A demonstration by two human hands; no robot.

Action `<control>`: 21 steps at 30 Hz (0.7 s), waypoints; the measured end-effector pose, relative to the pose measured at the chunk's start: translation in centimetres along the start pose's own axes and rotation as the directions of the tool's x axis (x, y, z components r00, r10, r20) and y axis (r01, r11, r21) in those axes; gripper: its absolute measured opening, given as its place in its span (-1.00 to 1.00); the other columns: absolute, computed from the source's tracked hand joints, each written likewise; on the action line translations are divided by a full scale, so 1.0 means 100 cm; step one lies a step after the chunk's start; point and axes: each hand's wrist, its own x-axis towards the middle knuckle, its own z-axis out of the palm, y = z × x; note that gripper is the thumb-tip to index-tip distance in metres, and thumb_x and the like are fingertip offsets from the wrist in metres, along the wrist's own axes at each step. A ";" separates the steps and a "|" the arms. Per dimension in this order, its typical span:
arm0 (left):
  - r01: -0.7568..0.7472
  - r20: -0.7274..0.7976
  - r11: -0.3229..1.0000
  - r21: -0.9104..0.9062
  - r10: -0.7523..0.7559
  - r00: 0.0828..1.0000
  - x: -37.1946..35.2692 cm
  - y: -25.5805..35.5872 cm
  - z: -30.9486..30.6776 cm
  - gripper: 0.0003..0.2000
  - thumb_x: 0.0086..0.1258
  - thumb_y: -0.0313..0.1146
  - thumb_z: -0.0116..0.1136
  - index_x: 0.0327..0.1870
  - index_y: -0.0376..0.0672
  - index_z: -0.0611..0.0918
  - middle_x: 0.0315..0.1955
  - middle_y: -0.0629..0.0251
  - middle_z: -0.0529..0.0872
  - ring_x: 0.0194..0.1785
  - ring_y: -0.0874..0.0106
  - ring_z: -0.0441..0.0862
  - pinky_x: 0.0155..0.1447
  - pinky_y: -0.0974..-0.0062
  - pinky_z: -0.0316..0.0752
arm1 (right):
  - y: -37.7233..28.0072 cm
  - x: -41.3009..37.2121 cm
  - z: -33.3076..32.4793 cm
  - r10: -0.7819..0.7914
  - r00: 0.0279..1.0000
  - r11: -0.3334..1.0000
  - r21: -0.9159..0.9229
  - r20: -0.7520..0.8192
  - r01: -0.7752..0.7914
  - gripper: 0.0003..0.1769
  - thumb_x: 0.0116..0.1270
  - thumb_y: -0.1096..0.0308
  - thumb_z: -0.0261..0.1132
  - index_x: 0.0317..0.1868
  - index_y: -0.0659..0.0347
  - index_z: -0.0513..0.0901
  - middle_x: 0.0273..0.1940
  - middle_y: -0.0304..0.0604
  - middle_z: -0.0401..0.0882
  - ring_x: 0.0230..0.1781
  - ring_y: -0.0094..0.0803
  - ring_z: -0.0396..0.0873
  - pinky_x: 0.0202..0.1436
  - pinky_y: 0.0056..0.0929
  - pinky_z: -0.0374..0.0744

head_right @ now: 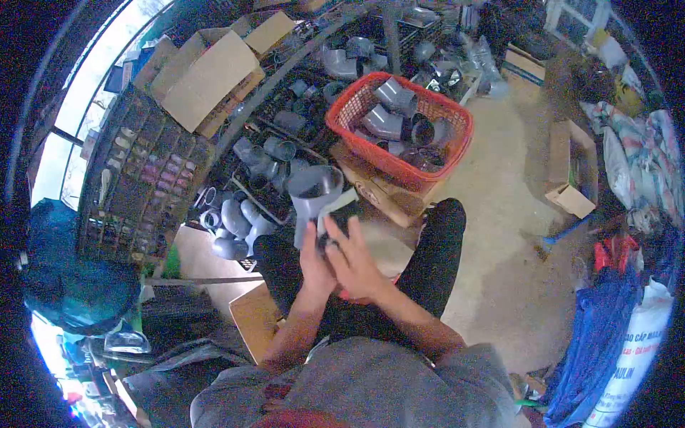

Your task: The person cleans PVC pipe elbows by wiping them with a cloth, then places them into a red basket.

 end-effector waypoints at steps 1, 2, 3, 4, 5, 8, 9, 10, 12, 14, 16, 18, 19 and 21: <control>-0.010 0.039 1.000 0.022 0.009 0.999 -0.008 -0.005 0.004 -0.50 0.65 -0.01 -0.15 0.42 -0.17 0.40 0.32 0.18 0.52 0.38 0.27 0.45 0.48 0.19 0.31 | 0.003 0.008 -0.006 -0.004 1.000 1.000 -0.005 0.000 0.004 -0.40 0.62 0.23 -0.11 0.54 0.36 0.19 0.54 0.27 0.13 0.59 0.13 0.08 0.62 -0.12 0.05; -0.075 0.107 0.994 0.078 0.066 0.992 -0.016 -0.008 0.009 -0.49 0.65 -0.02 -0.14 0.44 -0.16 0.36 0.34 0.18 0.50 0.41 0.26 0.42 0.51 0.18 0.27 | 0.005 0.024 -0.014 0.115 0.989 0.969 0.229 -0.089 -0.093 -0.39 0.62 0.22 -0.11 0.55 0.38 0.16 0.55 0.23 0.11 0.60 0.08 0.05 0.63 -0.15 0.01; -0.141 0.174 0.981 0.132 0.117 0.978 -0.024 -0.011 0.013 -0.48 0.65 -0.04 -0.13 0.47 -0.16 0.33 0.36 0.18 0.47 0.44 0.26 0.39 0.53 0.18 0.23 | 0.003 0.037 -0.022 0.252 0.957 0.874 0.459 -0.144 -0.161 -0.37 0.63 0.21 -0.12 0.56 0.40 0.13 0.57 0.20 0.09 0.61 0.03 0.03 0.64 -0.17 -0.03; -0.173 0.146 0.974 0.147 0.151 0.978 -0.030 -0.012 0.018 -0.46 0.64 -0.04 -0.14 0.49 -0.17 0.29 0.37 0.18 0.47 0.44 0.24 0.40 0.55 0.18 0.20 | -0.022 0.049 -0.042 0.409 0.911 0.723 0.627 -0.049 -0.291 -0.30 0.65 0.05 -0.18 0.56 0.42 0.09 0.58 0.19 0.06 0.60 -0.12 0.06 0.62 -0.26 -0.01; -0.175 0.149 0.973 0.147 0.154 0.977 -0.031 -0.008 0.022 -0.46 0.64 -0.04 -0.14 0.49 -0.17 0.29 0.37 0.18 0.47 0.44 0.24 0.40 0.55 0.18 0.20 | -0.020 0.047 -0.035 0.406 0.912 0.724 0.627 -0.051 -0.287 -0.30 0.65 0.05 -0.18 0.56 0.42 0.09 0.58 0.19 0.06 0.60 -0.12 0.06 0.62 -0.26 -0.01; -0.230 0.146 0.972 0.056 0.220 0.965 -0.018 0.012 0.020 -0.44 0.63 0.04 -0.13 0.44 -0.19 0.34 0.33 0.16 0.50 0.39 0.23 0.45 0.51 0.22 0.23 | -0.014 0.020 -0.001 0.264 0.963 0.790 0.584 -0.048 -0.187 -0.39 0.62 0.32 -0.13 0.57 0.43 0.05 0.59 0.15 0.04 0.64 -0.09 -0.04 0.65 -0.23 -0.06; -0.268 0.061 0.956 0.119 0.263 0.963 -0.012 0.016 0.016 -0.45 0.63 0.05 -0.17 0.41 -0.18 0.38 0.29 0.15 0.54 0.36 0.24 0.48 0.46 0.22 0.29 | -0.018 0.010 0.004 0.216 0.976 0.821 0.541 0.003 -0.184 -0.38 0.60 0.38 -0.11 0.57 0.43 0.04 0.59 0.17 0.02 0.65 -0.08 -0.07 0.65 -0.23 -0.07; -0.222 0.053 0.969 0.107 0.218 0.975 -0.009 0.023 0.017 -0.45 0.63 0.06 -0.17 0.40 -0.18 0.39 0.27 0.15 0.56 0.35 0.24 0.48 0.45 0.22 0.31 | -0.023 0.007 0.006 0.170 0.985 0.853 0.496 0.027 -0.161 -0.37 0.59 0.40 -0.11 0.58 0.43 0.02 0.59 0.19 0.01 0.65 -0.06 -0.08 0.65 -0.23 -0.07; -0.124 0.098 0.992 0.031 0.121 0.988 -0.005 0.025 0.010 -0.46 0.62 0.03 -0.12 0.41 -0.17 0.39 0.29 0.17 0.55 0.36 0.25 0.47 0.45 0.20 0.32 | -0.024 0.010 0.003 0.120 0.991 0.884 0.449 0.058 -0.133 -0.37 0.58 0.41 -0.10 0.58 0.43 0.01 0.60 0.20 -0.01 0.65 -0.05 -0.09 0.65 -0.23 -0.07; -0.140 0.129 0.990 -0.008 0.140 0.982 -0.018 0.016 0.019 -0.47 0.61 0.01 -0.09 0.42 -0.16 0.38 0.31 0.18 0.53 0.38 0.24 0.45 0.47 0.18 0.30 | -0.023 0.028 -0.002 0.226 0.969 0.852 0.503 -0.102 -0.145 -0.42 0.63 0.34 -0.14 0.55 0.43 0.11 0.56 0.16 0.12 0.62 -0.12 0.04 0.64 -0.24 -0.01; -0.146 0.185 0.988 -0.057 0.154 0.971 -0.030 0.004 0.012 -0.44 0.56 -0.04 -0.01 0.48 -0.11 0.32 0.37 0.20 0.47 0.44 0.21 0.39 0.53 0.14 0.21 | 0.000 0.050 -0.019 0.345 0.938 0.731 0.636 -0.032 -0.247 -0.44 0.65 0.27 -0.16 0.53 0.42 0.19 0.51 0.12 0.21 0.58 -0.16 0.11 0.62 -0.24 0.02; -0.124 0.196 0.991 -0.059 0.133 0.972 -0.034 -0.004 0.002 -0.43 0.55 -0.04 0.02 0.48 -0.11 0.31 0.38 0.21 0.47 0.44 0.20 0.39 0.54 0.15 0.20 | 0.025 0.049 -0.016 0.449 0.892 0.580 0.742 0.053 -0.336 -0.44 0.68 0.21 -0.18 0.50 0.41 0.26 0.47 0.09 0.30 0.54 -0.21 0.19 0.61 -0.25 0.06; -0.095 0.210 0.994 -0.062 0.106 0.972 -0.036 -0.004 -0.001 -0.41 0.53 -0.03 0.04 0.48 -0.12 0.31 0.39 0.21 0.46 0.44 0.20 0.39 0.54 0.15 0.19 | 0.044 0.040 0.000 0.507 0.859 0.487 0.797 0.074 -0.356 -0.39 0.67 0.07 -0.18 0.50 0.36 0.27 0.47 0.04 0.30 0.50 -0.23 0.23 0.58 -0.27 0.12; -0.186 0.223 0.980 -0.067 0.196 0.955 -0.027 0.016 0.019 -0.44 0.54 -0.01 0.00 0.44 -0.14 0.37 0.36 0.21 0.50 0.43 0.20 0.41 0.53 0.15 0.21 | 0.040 0.031 0.006 0.562 0.821 0.392 0.842 0.101 -0.372 -0.33 0.67 -0.06 -0.18 0.50 0.31 0.28 0.47 -0.01 0.29 0.47 -0.26 0.28 0.55 -0.29 0.19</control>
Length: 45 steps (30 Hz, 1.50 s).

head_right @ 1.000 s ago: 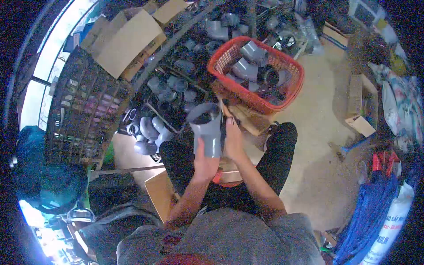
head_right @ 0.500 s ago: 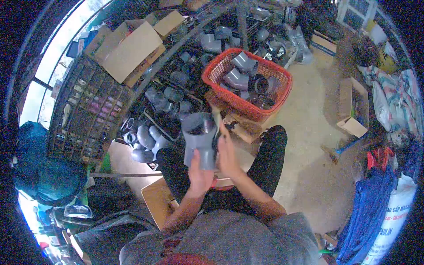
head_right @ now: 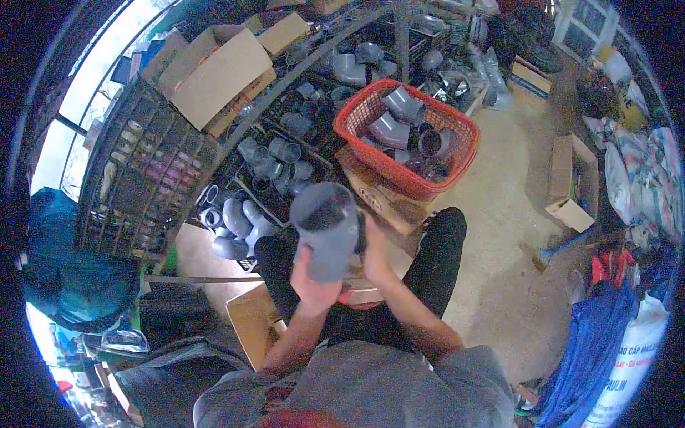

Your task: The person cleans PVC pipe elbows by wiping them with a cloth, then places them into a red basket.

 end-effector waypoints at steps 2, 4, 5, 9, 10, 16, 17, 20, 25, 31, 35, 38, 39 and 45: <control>0.010 -0.102 0.982 -0.190 -0.030 0.994 0.014 0.015 -0.002 -0.47 0.56 0.01 -0.07 0.39 -0.15 0.44 0.30 0.20 0.55 0.39 0.20 0.46 0.50 0.13 0.26 | -0.024 -0.029 0.028 -0.115 0.989 0.941 -0.310 0.089 0.137 -0.42 0.69 0.10 -0.20 0.47 0.35 0.33 0.41 0.02 0.39 0.49 -0.27 0.23 0.59 -0.31 0.08; 0.030 -0.123 0.968 -0.249 -0.063 0.990 0.025 0.019 0.000 -0.49 0.58 0.01 -0.10 0.37 -0.14 0.46 0.29 0.20 0.56 0.37 0.20 0.48 0.49 0.13 0.28 | -0.002 -0.031 0.021 -0.009 0.992 0.995 -0.099 0.129 0.022 -0.40 0.69 0.07 -0.20 0.48 0.34 0.32 0.44 0.00 0.34 0.51 -0.25 0.19 0.59 -0.29 0.07; 0.051 -0.129 0.954 -0.296 -0.093 0.987 0.026 0.020 0.000 -0.50 0.59 0.01 -0.13 0.36 -0.14 0.47 0.27 0.20 0.58 0.36 0.21 0.50 0.47 0.14 0.30 | -0.005 -0.027 0.020 -0.048 0.991 0.985 -0.157 0.123 0.067 -0.38 0.68 0.04 -0.19 0.48 0.33 0.31 0.46 0.00 0.32 0.52 -0.24 0.18 0.59 -0.27 0.07; 0.104 -0.154 0.967 -0.232 -0.143 0.978 0.004 -0.004 -0.011 -0.51 0.58 -0.02 -0.11 0.34 -0.16 0.49 0.23 0.22 0.61 0.31 0.20 0.54 0.44 0.14 0.37 | -0.027 0.003 0.007 -0.183 0.979 0.972 -0.131 0.089 0.193 -0.39 0.65 0.00 -0.09 0.40 0.34 0.43 0.40 -0.01 0.40 0.45 -0.27 0.29 0.56 -0.26 0.14; 0.107 -0.156 0.967 -0.232 -0.145 0.977 -0.001 -0.007 -0.016 -0.51 0.58 -0.02 -0.11 0.34 -0.16 0.49 0.23 0.22 0.61 0.31 0.20 0.54 0.44 0.14 0.37 | -0.034 0.012 0.001 -0.218 0.969 0.972 -0.061 0.117 0.226 -0.40 0.64 0.01 -0.06 0.36 0.35 0.48 0.35 -0.02 0.47 0.40 -0.29 0.37 0.53 -0.28 0.20; -0.104 0.058 0.995 0.008 0.103 0.993 0.001 0.001 -0.008 -0.54 0.58 -0.08 -0.16 0.29 -0.20 0.53 0.18 0.16 0.65 0.24 0.19 0.60 0.38 0.17 0.46 | -0.031 0.006 0.006 -0.010 0.997 0.999 0.043 0.083 0.007 -0.44 0.65 0.04 -0.09 0.27 0.33 0.57 0.28 -0.08 0.54 0.30 -0.36 0.45 0.41 -0.34 0.37; 0.069 -0.140 0.968 -0.240 -0.105 0.985 0.013 0.008 -0.008 -0.54 0.59 -0.08 -0.18 0.30 -0.19 0.53 0.19 0.16 0.64 0.25 0.18 0.60 0.40 0.16 0.45 | -0.026 0.003 0.014 -0.010 0.998 0.999 -0.044 0.062 0.013 -0.43 0.66 0.05 -0.13 0.26 0.35 0.56 0.32 -0.07 0.50 0.34 -0.34 0.41 0.41 -0.30 0.38; 0.014 -0.136 0.913 -0.407 -0.076 0.988 0.029 0.023 0.003 -0.53 0.58 -0.03 -0.18 0.33 -0.08 0.52 0.20 0.22 0.65 0.27 0.20 0.59 0.40 0.15 0.42 | 0.066 -0.007 -0.024 -0.015 0.996 0.993 -0.119 0.084 0.025 -0.62 0.53 0.32 0.10 0.26 0.27 0.57 0.25 -0.07 0.55 0.29 -0.30 0.44 0.33 -0.27 0.46; -0.077 -0.187 0.987 -0.140 0.050 0.981 0.044 0.044 -0.007 -0.57 0.63 -0.09 -0.18 0.29 -0.18 0.51 0.16 0.19 0.65 0.20 0.25 0.62 0.33 0.21 0.47 | -0.018 -0.022 -0.001 0.073 0.970 0.916 -0.400 0.232 0.026 -0.50 0.40 0.41 0.23 0.33 0.28 0.46 0.29 -0.04 0.49 0.29 -0.29 0.43 0.33 -0.28 0.43; 0.183 -0.136 0.983 -0.036 -0.186 0.973 0.036 0.012 -0.005 -0.53 0.62 -0.03 -0.13 0.32 -0.20 0.49 0.21 0.18 0.62 0.28 0.22 0.55 0.41 0.16 0.37 | -0.034 -0.001 0.005 -0.270 0.952 0.885 -0.354 0.142 0.303 0.01 -0.04 0.13 0.62 0.37 0.28 0.32 0.25 -0.04 0.42 0.35 -0.24 0.36 0.43 -0.22 0.31; 0.281 -0.102 0.958 -0.060 -0.286 0.953 0.022 -0.015 -0.024 -0.56 0.59 -0.13 0.00 0.34 -0.20 0.46 0.25 0.15 0.58 0.30 0.27 0.53 0.45 0.18 0.34 | -0.017 0.014 -0.024 -0.029 0.999 0.994 -0.109 0.015 0.030 -0.06 -0.07 0.08 0.61 0.32 0.31 0.45 0.15 -0.06 0.61 0.15 -0.23 0.60 0.29 -0.20 0.52; 0.367 0.071 0.853 0.370 -0.419 0.905 0.012 -0.010 -0.090 -0.58 0.56 -0.23 0.10 0.33 -0.25 0.45 0.22 0.10 0.58 0.27 0.30 0.55 0.37 0.19 0.44 | -0.016 0.016 -0.043 0.121 0.988 0.922 0.359 0.098 -0.148 -0.02 -0.07 -0.06 0.59 0.31 0.29 0.45 0.16 -0.07 0.60 0.13 -0.21 0.61 0.27 -0.16 0.56; 0.340 0.084 0.776 0.532 -0.448 0.890 0.010 0.005 -0.096 -0.58 0.53 -0.27 0.13 0.31 -0.28 0.45 0.20 0.11 0.58 0.25 0.31 0.55 0.31 0.22 0.49 | -0.026 0.014 -0.040 0.148 0.984 0.918 0.355 0.102 -0.175 0.06 -0.05 -0.22 0.53 0.35 0.28 0.41 0.18 -0.03 0.59 0.14 -0.12 0.62 0.25 -0.08 0.59; 0.141 0.019 0.750 0.646 -0.201 0.979 0.013 -0.009 -0.119 -0.11 0.17 -0.60 0.46 0.51 -0.18 0.16 0.46 0.11 0.27 0.38 0.37 0.41 0.25 0.31 0.59 | -0.034 0.020 -0.030 0.031 0.942 0.793 0.566 0.334 -0.227 0.18 0.04 -0.42 0.37 0.50 0.23 0.27 0.33 0.13 0.47 0.22 -0.01 0.58 0.25 -0.01 0.61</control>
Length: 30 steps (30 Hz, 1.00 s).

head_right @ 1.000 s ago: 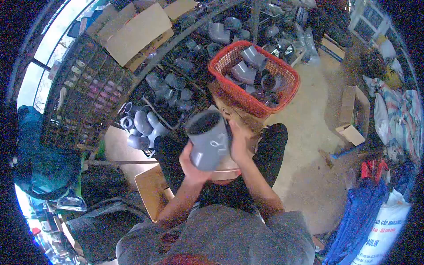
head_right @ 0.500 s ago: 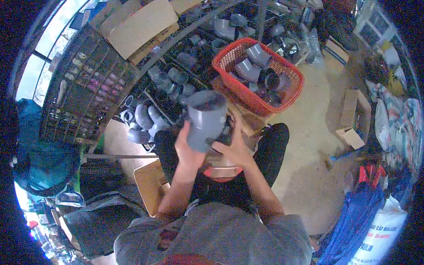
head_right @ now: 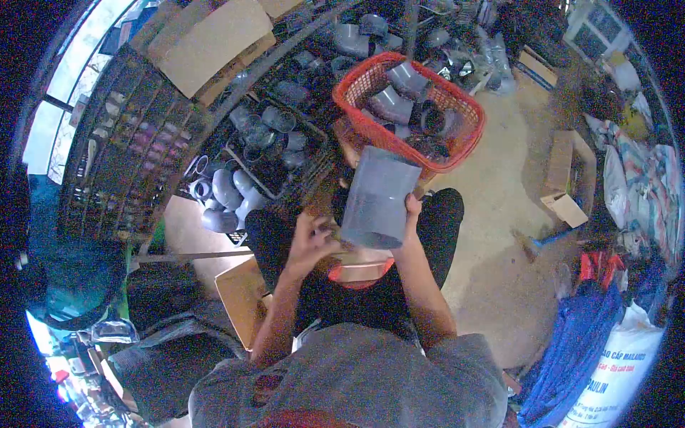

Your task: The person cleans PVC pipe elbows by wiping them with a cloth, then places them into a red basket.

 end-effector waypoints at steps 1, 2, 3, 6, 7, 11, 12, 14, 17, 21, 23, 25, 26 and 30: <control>-0.002 -0.005 1.000 0.002 0.002 1.000 0.006 0.001 0.009 -0.11 0.17 -0.60 0.46 0.51 -0.18 0.16 0.46 0.11 0.27 0.38 0.37 0.41 0.25 0.31 0.59 | 0.006 0.003 -0.007 -0.011 0.997 0.990 0.139 0.078 0.000 0.16 0.06 -0.39 0.39 0.49 0.24 0.28 0.30 0.09 0.50 0.23 -0.01 0.57 0.23 -0.01 0.63; -0.060 0.058 0.998 0.005 0.060 0.996 0.012 0.002 0.018 -0.10 0.15 -0.60 0.48 0.51 -0.15 0.18 0.45 0.16 0.27 0.39 0.39 0.38 0.29 0.31 0.56 | 0.010 0.002 -0.007 -0.006 0.997 0.990 0.141 0.080 -0.006 0.16 0.06 -0.39 0.39 0.49 0.24 0.28 0.30 0.09 0.50 0.23 -0.01 0.57 0.23 -0.01 0.63; -0.118 0.121 0.993 0.002 0.117 0.986 0.014 0.001 0.024 -0.09 0.14 -0.59 0.49 0.50 -0.13 0.19 0.45 0.21 0.28 0.41 0.41 0.36 0.33 0.31 0.54 | 0.013 0.000 -0.008 0.039 0.998 0.985 0.166 0.058 -0.048 0.18 0.08 -0.46 0.30 0.50 0.25 0.26 0.31 0.12 0.49 0.22 0.03 0.57 0.22 -0.03 0.64; -0.105 -0.039 0.986 -0.129 0.101 0.994 0.028 -0.032 0.015 -0.29 0.30 -0.51 0.38 0.45 -0.11 0.29 0.27 0.29 0.52 0.29 0.46 0.49 0.32 0.34 0.53 | 0.019 -0.004 -0.001 0.076 0.996 0.978 0.192 0.035 -0.082 0.21 0.13 -0.55 0.16 0.52 0.28 0.22 0.32 0.18 0.47 0.22 0.11 0.56 0.19 -0.06 0.66; -0.029 -0.107 0.798 -0.602 -0.045 0.993 0.036 -0.039 0.012 -0.38 0.37 -0.49 0.31 0.43 -0.12 0.32 0.17 0.29 0.62 0.22 0.46 0.56 0.30 0.35 0.54 | 0.020 -0.005 0.000 0.060 0.998 0.979 0.193 0.033 -0.065 0.23 0.15 -0.57 0.10 0.53 0.29 0.21 0.33 0.21 0.45 0.23 0.15 0.55 0.18 -0.07 0.66; -0.298 -0.161 0.802 -0.518 0.250 0.955 0.037 0.045 0.033 -0.69 0.57 -0.48 0.02 0.28 -0.17 0.52 0.16 0.18 0.64 0.27 0.37 0.57 0.33 0.32 0.51 | 0.020 -0.013 -0.020 0.049 0.995 0.966 0.249 0.086 -0.069 0.13 0.14 -0.45 0.22 0.53 0.19 0.23 0.37 0.25 0.40 0.27 0.16 0.52 0.27 0.04 0.60; -0.299 -0.165 0.801 -0.519 0.249 0.954 0.038 0.031 0.032 -0.69 0.57 -0.48 0.02 0.28 -0.17 0.52 0.16 0.18 0.64 0.27 0.37 0.57 0.33 0.32 0.51 | 0.020 -0.012 -0.024 0.061 0.998 0.976 0.206 0.033 -0.066 0.12 0.14 -0.44 0.22 0.52 0.20 0.25 0.35 0.23 0.43 0.26 0.15 0.54 0.27 0.05 0.60; -0.216 -0.027 0.974 -0.072 0.214 0.976 0.043 0.008 0.030 -0.57 0.52 -0.50 0.06 0.40 -0.17 0.45 0.26 0.15 0.58 0.38 0.36 0.48 0.42 0.34 0.43 | 0.019 -0.009 -0.022 0.075 0.997 0.984 0.165 -0.010 -0.072 0.11 0.14 -0.44 0.23 0.50 0.21 0.27 0.33 0.21 0.46 0.24 0.13 0.55 0.26 0.05 0.61; -0.194 -0.042 0.927 0.321 0.218 0.975 0.017 0.033 0.063 -0.48 0.46 -0.52 0.11 0.46 -0.15 0.42 0.29 0.16 0.57 0.42 0.37 0.44 0.43 0.39 0.39 | 0.017 -0.011 -0.020 0.097 0.991 0.986 0.143 -0.095 -0.083 0.06 0.16 -0.41 0.24 0.47 0.22 0.32 0.27 0.14 0.53 0.18 0.08 0.60 0.24 0.07 0.62; -0.034 -0.097 0.976 0.216 0.056 0.994 0.020 0.002 0.035 -0.62 0.39 -0.54 0.13 0.24 -0.20 0.56 0.08 0.25 0.69 0.20 0.46 0.57 0.33 0.47 0.42 | 0.013 -0.011 -0.038 0.047 0.988 0.974 0.225 -0.149 -0.012 0.00 0.20 -0.39 0.23 0.44 0.21 0.36 0.22 0.08 0.58 0.14 0.04 0.63 0.23 0.06 0.63; -0.110 -0.130 0.943 0.313 0.158 0.979 0.020 0.021 0.037 -0.68 0.37 -0.57 0.08 0.14 -0.21 0.58 -0.04 0.29 0.71 0.08 0.48 0.60 0.25 0.47 0.46 | 0.009 -0.013 -0.032 0.037 0.974 0.985 0.171 -0.225 0.002 0.00 0.21 -0.39 0.23 0.43 0.21 0.36 0.22 0.08 0.58 0.14 0.04 0.63 0.23 0.05 0.62; -0.126 -0.253 0.990 0.069 0.140 0.957 0.029 0.013 0.025 -0.67 0.33 -0.54 0.13 0.12 -0.21 0.57 -0.01 0.27 0.68 0.09 0.50 0.57 0.18 0.48 0.49 | 0.008 -0.015 -0.022 0.073 0.982 0.972 0.231 -0.173 -0.031 -0.02 0.22 -0.38 0.23 0.43 0.21 0.37 0.23 0.07 0.58 0.14 0.04 0.63 0.22 0.04 0.63; -0.139 -0.231 0.986 0.093 0.157 0.960 0.029 0.013 0.020 -0.58 0.29 -0.45 0.24 0.20 -0.23 0.55 0.10 0.22 0.64 0.18 0.48 0.55 0.24 0.49 0.47 | 0.008 -0.014 -0.022 0.074 0.983 0.972 0.232 -0.169 -0.033 -0.02 0.22 -0.38 0.23 0.43 0.21 0.37 0.23 0.07 0.58 0.14 0.04 0.63 0.22 0.04 0.63; 0.004 -0.104 0.991 0.131 0.010 0.995 0.009 0.038 0.044 -0.42 0.20 -0.46 0.28 0.32 -0.28 0.48 0.23 0.09 0.59 0.29 0.38 0.52 0.33 0.42 0.43 | 0.012 -0.011 -0.034 0.135 0.986 0.980 0.163 -0.099 -0.118 -0.01 0.19 -0.39 0.25 0.41 0.20 0.39 0.20 0.09 0.59 0.10 0.03 0.64 0.21 0.03 0.64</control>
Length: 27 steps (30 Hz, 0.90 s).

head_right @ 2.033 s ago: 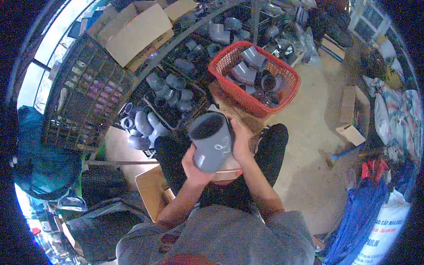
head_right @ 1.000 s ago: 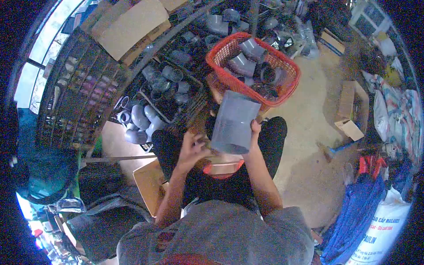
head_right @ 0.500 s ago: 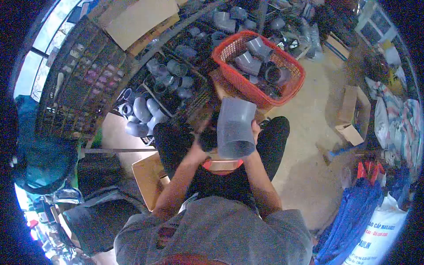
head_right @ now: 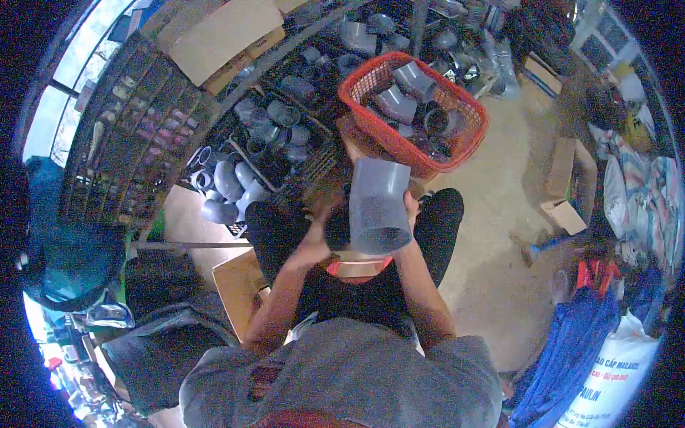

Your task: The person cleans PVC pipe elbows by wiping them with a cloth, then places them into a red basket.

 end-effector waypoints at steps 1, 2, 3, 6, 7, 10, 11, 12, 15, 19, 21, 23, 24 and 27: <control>-0.156 0.066 0.960 0.230 0.145 0.987 0.000 -0.014 0.000 -0.39 0.16 -0.50 0.25 0.33 -0.29 0.48 0.23 0.01 0.60 0.32 0.31 0.52 0.36 0.38 0.42 | 0.000 0.001 -0.007 0.026 1.000 0.999 -0.041 -0.012 -0.026 0.00 0.17 -0.40 0.26 0.41 0.19 0.39 0.18 0.09 0.59 0.08 0.02 0.65 0.20 0.02 0.63; -0.310 0.164 0.844 0.438 0.264 0.950 0.002 -0.026 -0.002 -0.36 0.11 -0.54 0.22 0.35 -0.31 0.48 0.22 -0.07 0.60 0.35 0.25 0.52 0.38 0.34 0.41 | 0.001 -0.001 -0.011 0.032 0.999 0.999 -0.043 -0.007 -0.032 0.00 0.17 -0.40 0.26 0.41 0.19 0.39 0.18 0.09 0.59 0.08 0.02 0.65 0.20 0.02 0.63; -0.310 0.159 0.843 0.439 0.266 0.951 0.006 -0.036 -0.008 -0.36 0.11 -0.54 0.22 0.35 -0.31 0.48 0.22 -0.07 0.60 0.35 0.25 0.52 0.38 0.34 0.41 | 0.003 -0.004 -0.016 0.025 0.999 0.988 -0.154 -0.037 -0.030 0.02 0.14 -0.39 0.29 0.42 0.20 0.38 0.17 0.09 0.59 0.09 0.01 0.65 0.21 0.01 0.62; -0.274 0.005 0.853 0.444 0.304 0.953 0.018 -0.049 -0.037 -0.46 0.04 -0.64 0.13 0.18 -0.38 0.60 0.05 -0.11 0.70 0.25 0.17 0.61 0.39 0.31 0.41 | 0.008 -0.022 -0.004 0.002 0.991 0.941 -0.336 -0.131 -0.047 0.04 0.12 -0.41 0.31 0.40 0.22 0.40 0.18 0.07 0.59 0.12 -0.04 0.64 0.21 -0.04 0.62; -0.264 -0.098 0.818 0.510 0.361 0.928 0.019 -0.024 -0.037 -0.45 0.07 -0.66 0.09 0.22 -0.38 0.57 0.03 -0.08 0.72 0.20 0.17 0.65 0.38 0.33 0.41 | 0.010 -0.029 0.001 -0.012 0.981 0.913 -0.402 -0.196 -0.069 0.04 0.13 -0.43 0.31 0.39 0.24 0.42 0.20 0.05 0.59 0.13 -0.07 0.63 0.21 -0.09 0.63; -0.216 -0.289 0.886 0.411 0.352 0.891 0.024 0.010 -0.050 -0.38 0.11 -0.69 0.01 0.33 -0.33 0.48 0.15 -0.07 0.66 0.28 0.20 0.59 0.39 0.37 0.39 | 0.011 -0.037 -0.014 0.007 0.975 0.920 -0.381 -0.220 -0.093 0.01 0.12 -0.33 0.35 0.41 0.23 0.38 0.20 0.06 0.56 0.15 -0.05 0.60 0.23 -0.05 0.60; -0.266 -0.236 0.860 0.436 0.394 0.888 0.025 0.015 -0.052 -0.36 0.14 -0.70 -0.04 0.39 -0.33 0.41 0.24 -0.06 0.59 0.36 0.21 0.50 0.44 0.36 0.33 | 0.011 -0.038 -0.010 0.033 0.980 0.916 -0.388 -0.195 -0.108 0.01 0.11 -0.28 0.37 0.43 0.22 0.36 0.23 0.10 0.53 0.18 -0.01 0.57 0.27 0.00 0.57; -0.315 -0.181 0.832 0.457 0.434 0.882 0.025 0.017 -0.054 -0.33 0.17 -0.71 -0.10 0.44 -0.34 0.34 0.33 -0.05 0.51 0.45 0.21 0.42 0.50 0.35 0.26 | 0.013 -0.037 -0.005 0.036 0.980 0.915 -0.387 -0.195 -0.111 0.01 0.11 -0.28 0.37 0.43 0.22 0.36 0.23 0.10 0.53 0.18 -0.01 0.57 0.27 0.00 0.57; -0.417 0.153 0.861 0.291 0.388 0.909 0.008 0.040 -0.010 -0.33 0.26 -0.63 -0.12 0.51 -0.40 0.23 0.47 -0.02 0.33 0.60 0.15 0.15 0.65 0.29 -0.08 | 0.022 -0.028 0.027 -0.041 0.979 0.854 -0.515 -0.202 -0.071 -0.04 0.14 -0.22 0.39 0.40 0.26 0.37 0.18 0.09 0.56 0.16 0.00 0.59 0.25 0.01 0.57; -0.523 0.267 0.816 0.247 0.462 0.846 -0.023 0.027 -0.001 -0.35 0.38 -0.20 0.20 0.44 -0.36 0.39 0.45 -0.03 0.36 0.58 0.11 0.20 0.62 0.18 -0.02 | 0.016 -0.016 0.025 -0.067 0.971 0.963 -0.271 -0.230 0.002 -0.10 0.33 -0.34 0.15 0.41 0.25 0.37 0.15 0.04 0.60 0.09 -0.12 0.64 0.20 -0.14 0.61; -0.429 0.247 0.868 0.250 0.371 0.895 -0.024 0.020 -0.001 -0.20 0.19 0.03 0.42 0.39 -0.31 0.48 0.42 -0.03 0.39 0.58 0.04 0.17 0.60 0.11 0.01 | 0.012 -0.020 0.044 -0.096 0.987 0.934 -0.354 -0.130 0.044 -0.19 0.43 -0.24 0.11 0.42 0.25 0.37 0.16 0.00 0.61 0.08 -0.20 0.65 0.17 -0.23 0.64; -0.541 0.347 0.724 0.428 0.421 0.838 -0.021 0.038 -0.006 -0.24 0.18 0.02 0.41 0.36 -0.27 0.51 0.38 -0.05 0.42 0.58 -0.10 0.12 0.59 0.08 0.00 | 0.024 -0.004 0.012 -0.194 0.971 0.841 -0.533 -0.139 0.092 -0.24 0.47 -0.19 0.10 0.41 0.26 0.37 0.15 -0.03 0.61 0.07 -0.26 0.65 0.14 -0.28 0.64; -0.599 0.369 0.698 0.393 0.477 0.798 -0.017 0.047 -0.006 -0.29 0.01 -0.51 -0.06 0.37 -0.27 0.49 0.46 -0.06 0.34 0.60 -0.20 0.00 0.64 0.00 -0.24 | 0.032 -0.001 -0.005 -0.285 0.948 0.715 -0.690 -0.138 0.115 -0.28 0.50 -0.15 0.08 0.40 0.26 0.38 0.14 -0.07 0.61 0.06 -0.32 0.64 0.11 -0.34 0.64; -0.578 0.382 0.655 0.486 0.436 0.815 0.000 0.062 -0.014 -0.43 0.29 -0.45 0.06 0.40 -0.26 0.47 0.50 -0.11 0.27 0.64 -0.14 -0.08 0.64 0.07 -0.12 | 0.036 -0.001 -0.030 -0.387 0.918 0.444 -0.890 -0.085 0.104 -0.32 0.62 -0.15 -0.08 0.39 0.29 0.38 0.20 -0.09 0.53 0.21 -0.33 0.46 0.32 -0.33 0.41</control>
